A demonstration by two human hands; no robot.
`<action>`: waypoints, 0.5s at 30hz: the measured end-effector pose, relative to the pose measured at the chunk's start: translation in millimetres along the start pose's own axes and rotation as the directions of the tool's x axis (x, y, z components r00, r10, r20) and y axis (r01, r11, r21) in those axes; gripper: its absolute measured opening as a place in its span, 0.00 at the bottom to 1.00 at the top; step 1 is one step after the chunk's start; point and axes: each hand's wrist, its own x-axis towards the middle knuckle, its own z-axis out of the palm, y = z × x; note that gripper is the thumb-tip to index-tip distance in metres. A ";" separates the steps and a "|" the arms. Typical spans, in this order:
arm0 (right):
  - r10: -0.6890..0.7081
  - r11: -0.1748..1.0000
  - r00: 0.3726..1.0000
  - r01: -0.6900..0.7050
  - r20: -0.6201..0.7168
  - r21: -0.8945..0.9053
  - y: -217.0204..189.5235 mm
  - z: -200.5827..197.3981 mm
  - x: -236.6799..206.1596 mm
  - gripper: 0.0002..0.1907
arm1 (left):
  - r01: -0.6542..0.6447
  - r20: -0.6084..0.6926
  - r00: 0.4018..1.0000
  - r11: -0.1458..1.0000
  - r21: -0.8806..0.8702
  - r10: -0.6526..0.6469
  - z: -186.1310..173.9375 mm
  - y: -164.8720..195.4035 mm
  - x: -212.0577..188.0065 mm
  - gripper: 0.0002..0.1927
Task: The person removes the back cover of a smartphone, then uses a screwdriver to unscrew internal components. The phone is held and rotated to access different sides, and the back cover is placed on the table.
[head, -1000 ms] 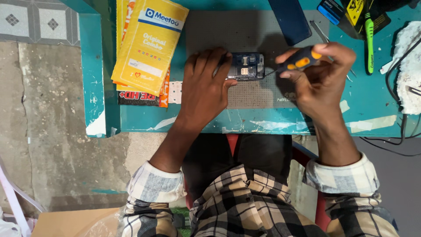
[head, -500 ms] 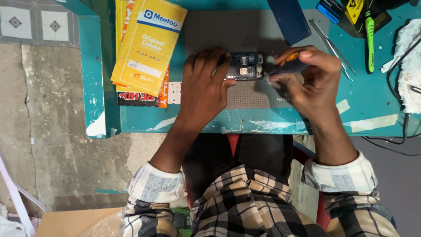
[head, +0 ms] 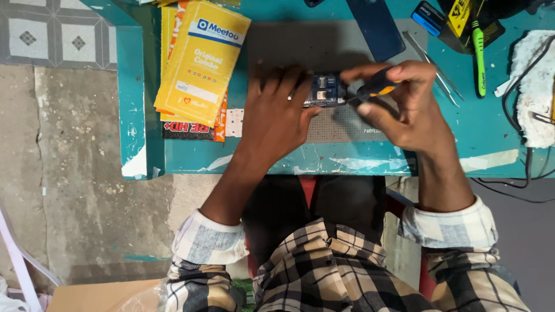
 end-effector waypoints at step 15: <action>0.106 0.994 0.988 -0.103 -0.114 0.034 11.4 8.2 -18.7 0.32 | 0.013 0.222 0.955 0.721 -0.692 0.196 34.8 -8.1 51.1 0.11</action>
